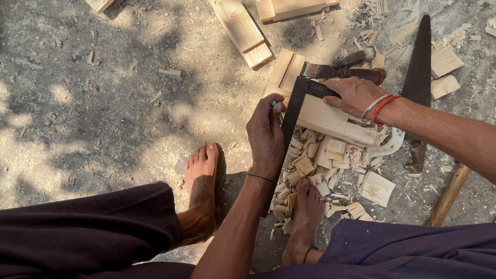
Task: The person sits on the ground among wooden blocks and hand tools, aligns a try square against a wood piece and marks lines on it with a pencil. They reposition the square and wood repeatedly to mark multiple pieces, then use a tape measure to measure a block and handle a marking knife-like tool before standing up.
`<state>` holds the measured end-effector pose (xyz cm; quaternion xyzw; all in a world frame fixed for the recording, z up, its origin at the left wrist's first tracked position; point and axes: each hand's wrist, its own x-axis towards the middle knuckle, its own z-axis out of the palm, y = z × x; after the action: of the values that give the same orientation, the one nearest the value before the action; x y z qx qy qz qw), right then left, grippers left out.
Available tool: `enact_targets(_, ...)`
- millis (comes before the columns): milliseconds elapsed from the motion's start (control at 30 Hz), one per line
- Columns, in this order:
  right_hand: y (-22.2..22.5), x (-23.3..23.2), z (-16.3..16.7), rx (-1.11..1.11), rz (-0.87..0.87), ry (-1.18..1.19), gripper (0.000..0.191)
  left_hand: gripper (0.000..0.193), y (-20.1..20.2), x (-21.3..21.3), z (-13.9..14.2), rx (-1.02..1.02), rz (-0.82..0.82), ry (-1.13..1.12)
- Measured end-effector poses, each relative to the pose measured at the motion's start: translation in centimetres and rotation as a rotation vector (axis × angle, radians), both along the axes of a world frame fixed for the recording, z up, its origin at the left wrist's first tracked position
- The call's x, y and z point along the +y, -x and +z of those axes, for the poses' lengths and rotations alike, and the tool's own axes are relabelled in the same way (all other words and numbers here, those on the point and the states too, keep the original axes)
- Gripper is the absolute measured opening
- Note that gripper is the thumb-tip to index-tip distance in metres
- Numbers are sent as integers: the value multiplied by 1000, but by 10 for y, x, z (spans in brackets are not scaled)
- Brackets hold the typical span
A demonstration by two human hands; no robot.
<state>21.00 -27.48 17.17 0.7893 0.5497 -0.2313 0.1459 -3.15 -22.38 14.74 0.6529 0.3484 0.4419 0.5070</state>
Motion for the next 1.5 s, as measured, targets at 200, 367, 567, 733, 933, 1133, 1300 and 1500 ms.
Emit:
enact_targets(200,1,0,1,-2,-6,5,51,12,-1,0,4,-29,0,-45)
enact_targets(367,-2,-1,-2,0,31,-49,50,12,-2,-1,1,-24,-30,-22)
enact_targets(567,-1,-1,-3,-1,19,-34,51,14,-2,0,-1,-43,-37,5)
enact_targets(733,-1,-1,-1,4,-5,-10,51,13,0,4,1,17,-10,-34)
enact_targets(933,1,-1,-1,5,28,-48,49,15,0,7,4,-12,37,-115)
enact_targets(1133,-1,-5,12,-97,168,-87,53,19,-2,16,15,6,56,2)
enact_targets(1300,-9,-11,16,-50,237,-178,45,22,-11,40,36,-102,70,-81)
enact_targets(1500,-43,-24,25,-47,83,-222,45,23,-53,79,75,-212,-60,-239)
